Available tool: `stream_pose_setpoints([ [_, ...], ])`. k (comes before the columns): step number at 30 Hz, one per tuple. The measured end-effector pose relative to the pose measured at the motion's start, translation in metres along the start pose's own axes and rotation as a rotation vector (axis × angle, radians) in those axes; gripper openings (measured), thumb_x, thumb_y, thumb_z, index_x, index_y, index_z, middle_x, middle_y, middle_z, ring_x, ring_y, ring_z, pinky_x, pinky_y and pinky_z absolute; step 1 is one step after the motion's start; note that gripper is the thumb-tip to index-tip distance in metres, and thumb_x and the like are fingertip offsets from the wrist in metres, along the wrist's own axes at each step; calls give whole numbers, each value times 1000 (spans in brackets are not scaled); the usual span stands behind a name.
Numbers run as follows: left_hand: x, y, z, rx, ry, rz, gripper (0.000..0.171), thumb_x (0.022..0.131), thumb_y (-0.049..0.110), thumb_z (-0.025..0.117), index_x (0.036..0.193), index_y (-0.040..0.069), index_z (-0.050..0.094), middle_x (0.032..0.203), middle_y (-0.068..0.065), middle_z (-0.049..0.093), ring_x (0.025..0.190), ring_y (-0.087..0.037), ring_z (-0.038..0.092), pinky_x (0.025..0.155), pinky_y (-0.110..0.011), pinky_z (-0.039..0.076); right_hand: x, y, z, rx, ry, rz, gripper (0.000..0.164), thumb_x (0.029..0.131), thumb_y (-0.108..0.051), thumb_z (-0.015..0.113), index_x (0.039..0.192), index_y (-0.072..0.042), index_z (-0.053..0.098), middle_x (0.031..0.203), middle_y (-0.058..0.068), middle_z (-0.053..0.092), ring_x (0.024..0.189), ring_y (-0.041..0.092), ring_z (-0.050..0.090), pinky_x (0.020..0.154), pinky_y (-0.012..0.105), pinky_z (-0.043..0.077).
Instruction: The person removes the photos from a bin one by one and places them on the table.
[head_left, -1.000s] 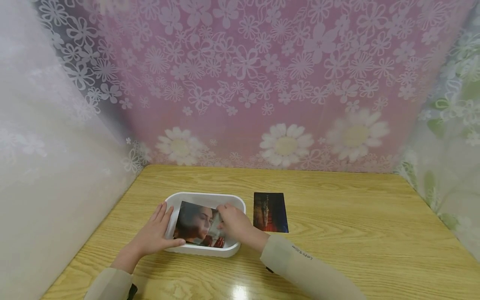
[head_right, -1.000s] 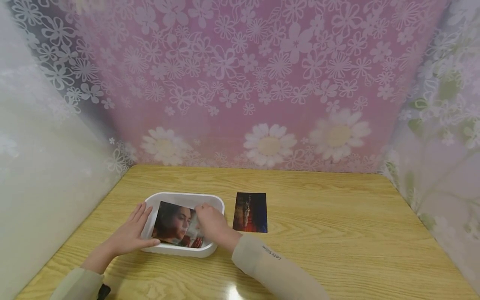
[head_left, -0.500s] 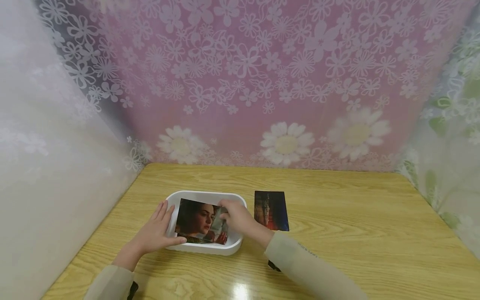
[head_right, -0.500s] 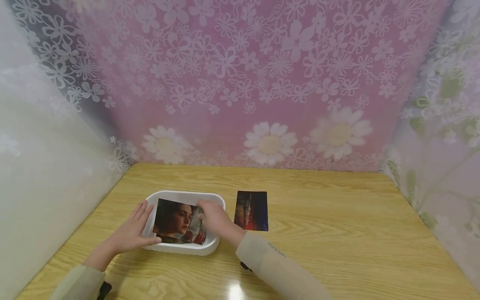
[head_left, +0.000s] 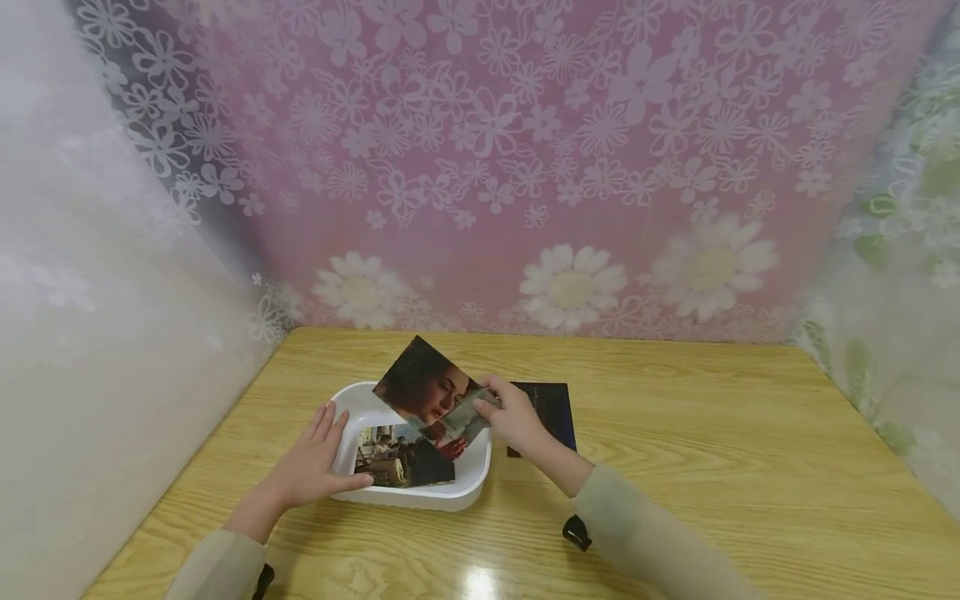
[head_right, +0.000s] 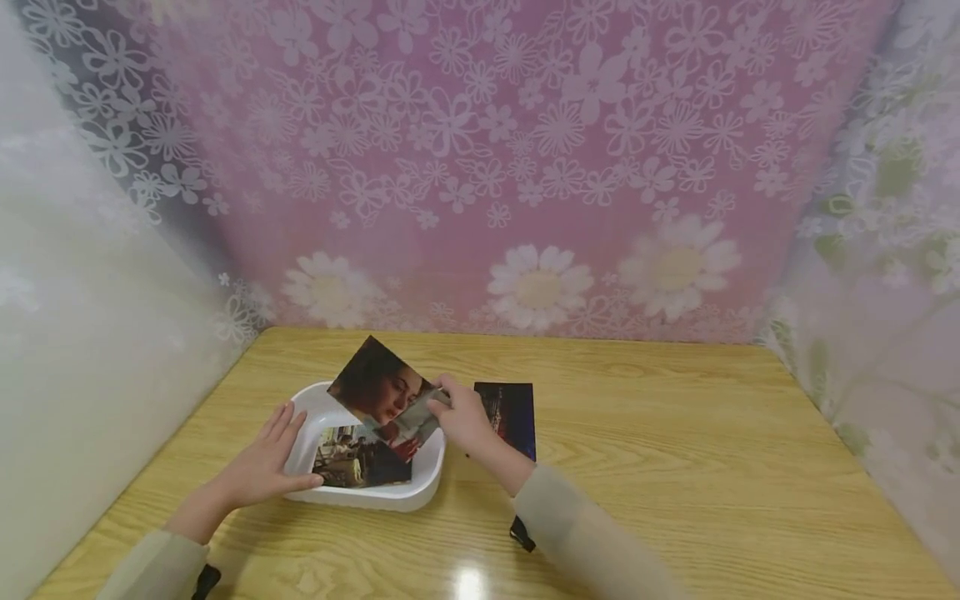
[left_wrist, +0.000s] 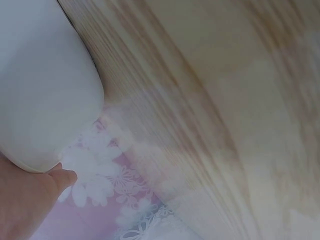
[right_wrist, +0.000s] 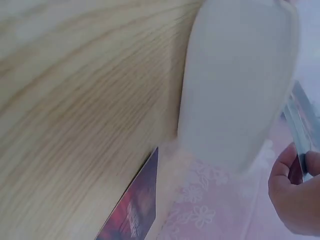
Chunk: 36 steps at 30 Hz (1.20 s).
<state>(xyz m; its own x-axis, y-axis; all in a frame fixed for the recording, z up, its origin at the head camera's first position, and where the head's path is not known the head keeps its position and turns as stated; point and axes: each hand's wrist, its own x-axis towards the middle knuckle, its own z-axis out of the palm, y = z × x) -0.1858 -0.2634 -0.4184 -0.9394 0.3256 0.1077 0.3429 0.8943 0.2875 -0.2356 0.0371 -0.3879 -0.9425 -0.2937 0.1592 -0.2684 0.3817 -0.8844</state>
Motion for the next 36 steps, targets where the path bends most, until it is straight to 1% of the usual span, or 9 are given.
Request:
stream_pose_setpoints([
  [2,0,0,0,-4,-5,-2,105,71,61,58,136,-11,19,140,-32,4,129,-42,0,99,-55,15,-4,2,-8,77,39,26,17,87,-4,54,104,-5,55,105,13,56,91,26,55,67,37,47],
  [7,-1,1,0,-2,-22,-15,106,71,62,57,136,-10,17,140,-32,2,129,-41,-1,99,-55,14,-16,7,-29,252,102,100,18,84,4,54,102,0,54,89,12,56,73,21,56,63,40,48],
  [10,-1,2,0,-3,-26,-14,106,71,62,57,137,-10,16,140,-31,2,129,-41,-2,99,-55,14,-25,11,-43,292,133,142,20,83,5,53,103,3,50,86,11,54,71,18,54,62,37,48],
  [12,-1,3,-1,-8,-22,-9,105,72,61,57,136,-11,16,140,-32,2,129,-41,-2,99,-55,13,-30,14,-54,325,145,172,21,82,5,53,102,4,48,86,11,53,71,17,54,65,35,48],
  [18,-2,3,-2,-6,-22,-4,104,73,61,57,136,-11,16,140,-33,1,129,-42,-2,99,-55,13,-45,33,-86,376,182,251,17,81,5,52,96,4,43,81,7,52,69,13,53,68,37,49],
  [22,-2,3,-2,-7,-26,-5,105,72,62,56,136,-11,16,139,-33,0,129,-41,-3,99,-55,12,-56,50,-109,390,170,312,17,84,2,50,99,5,43,83,5,55,70,14,56,69,35,49],
  [26,-3,3,-2,-12,-21,-5,105,72,61,57,136,-12,16,139,-34,1,129,-41,-3,99,-55,13,-67,64,-129,363,166,353,19,85,-1,50,101,5,42,83,4,56,69,13,57,69,34,49],
  [31,-2,1,0,1,-21,0,105,72,61,57,136,-12,17,139,-33,2,129,-40,-3,99,-54,14,-79,82,-150,307,186,399,20,86,-3,50,102,5,41,79,2,54,66,11,56,65,31,49],
  [36,-1,1,0,-1,-18,8,104,72,61,57,135,-12,17,139,-34,2,129,-40,-3,99,-55,14,-88,96,-164,236,205,442,20,85,-3,51,100,6,41,80,3,51,65,11,53,62,29,49],
])
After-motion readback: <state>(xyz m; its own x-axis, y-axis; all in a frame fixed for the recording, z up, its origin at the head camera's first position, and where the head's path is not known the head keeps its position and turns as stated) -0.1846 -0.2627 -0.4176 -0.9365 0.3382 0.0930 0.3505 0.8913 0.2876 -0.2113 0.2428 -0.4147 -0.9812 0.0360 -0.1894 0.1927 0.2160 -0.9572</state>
